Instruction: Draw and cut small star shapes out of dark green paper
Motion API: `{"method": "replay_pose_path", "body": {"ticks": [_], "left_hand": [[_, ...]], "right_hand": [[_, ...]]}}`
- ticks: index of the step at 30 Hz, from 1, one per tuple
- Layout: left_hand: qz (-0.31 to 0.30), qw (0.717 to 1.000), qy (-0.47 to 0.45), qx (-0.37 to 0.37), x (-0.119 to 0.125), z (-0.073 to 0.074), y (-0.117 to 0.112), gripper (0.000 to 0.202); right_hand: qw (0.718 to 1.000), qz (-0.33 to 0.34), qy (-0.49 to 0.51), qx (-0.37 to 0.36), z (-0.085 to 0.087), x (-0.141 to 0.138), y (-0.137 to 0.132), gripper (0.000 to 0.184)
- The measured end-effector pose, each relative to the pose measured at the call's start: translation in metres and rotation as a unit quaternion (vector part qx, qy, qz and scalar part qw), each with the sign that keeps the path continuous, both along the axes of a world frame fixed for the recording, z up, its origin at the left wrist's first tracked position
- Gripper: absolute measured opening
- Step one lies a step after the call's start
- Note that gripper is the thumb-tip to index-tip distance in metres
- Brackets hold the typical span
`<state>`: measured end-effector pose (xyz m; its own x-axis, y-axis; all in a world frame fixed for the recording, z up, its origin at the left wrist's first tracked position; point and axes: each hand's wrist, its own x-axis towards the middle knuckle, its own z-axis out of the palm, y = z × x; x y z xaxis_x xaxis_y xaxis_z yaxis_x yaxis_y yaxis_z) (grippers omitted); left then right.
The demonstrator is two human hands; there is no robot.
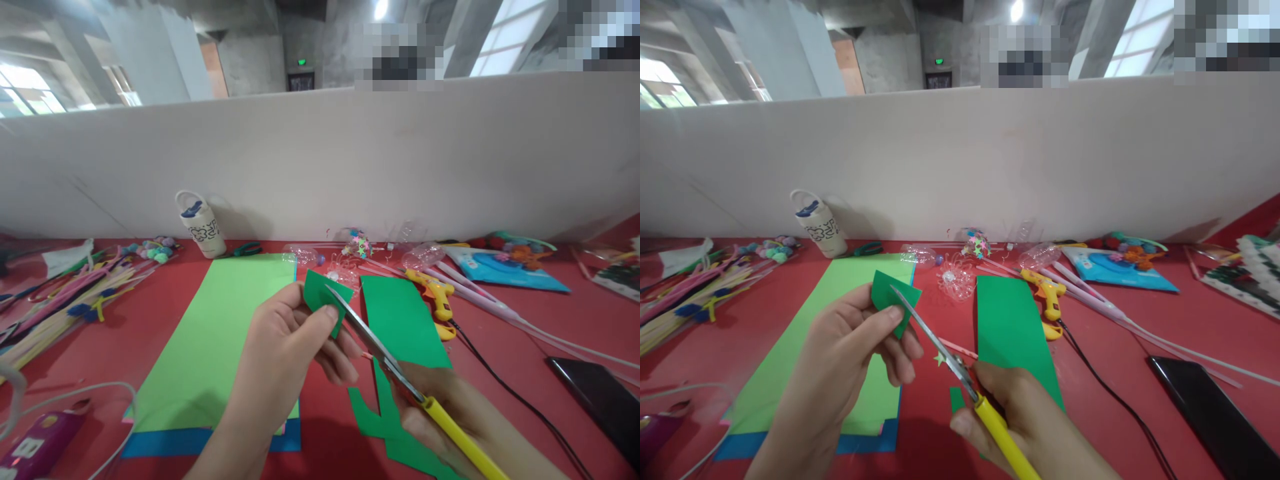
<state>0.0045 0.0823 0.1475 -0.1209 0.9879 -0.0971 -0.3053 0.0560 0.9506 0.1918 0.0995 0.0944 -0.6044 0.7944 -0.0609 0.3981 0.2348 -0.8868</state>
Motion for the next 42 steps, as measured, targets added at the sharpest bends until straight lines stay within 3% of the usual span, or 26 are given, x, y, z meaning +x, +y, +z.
{"method": "replay_pose_path", "body": {"ticks": [4, 17, 26, 32, 36, 39, 42], "left_hand": [[-0.004, 1.0, -0.002, 0.001, 0.0, -0.001, 0.001, 0.007], [-0.019, 1.0, -0.014, 0.009, -0.002, -0.003, 0.0, 0.006], [-0.039, 0.999, -0.021, 0.028, -0.005, -0.007, 0.002, 0.007], [0.016, 0.999, 0.007, 0.042, -0.009, -0.006, 0.005, 0.009], [0.048, 0.998, 0.027, 0.032, -0.011, -0.007, 0.006, 0.014], [-0.025, 0.997, 0.076, -0.015, -0.006, -0.01, 0.006, 0.013], [-0.135, 0.98, 0.135, -0.061, 0.005, -0.014, 0.005, 0.012]], "right_hand": [[1.0, -0.029, 0.006, 0.008, 0.003, -0.002, -0.001, 0.061], [1.0, -0.008, -0.006, -0.012, 0.007, -0.005, 0.001, 0.064], [0.999, 0.027, 0.027, 0.005, -0.009, -0.003, 0.006, 0.061], [0.996, 0.056, 0.024, -0.063, 0.001, 0.008, 0.011, 0.058], [0.994, -0.018, 0.065, -0.086, 0.003, 0.012, 0.014, 0.056], [0.988, -0.071, 0.102, -0.094, 0.003, 0.009, 0.013, 0.052], [0.982, -0.061, 0.151, -0.099, 0.004, 0.007, 0.011, 0.046]]}}
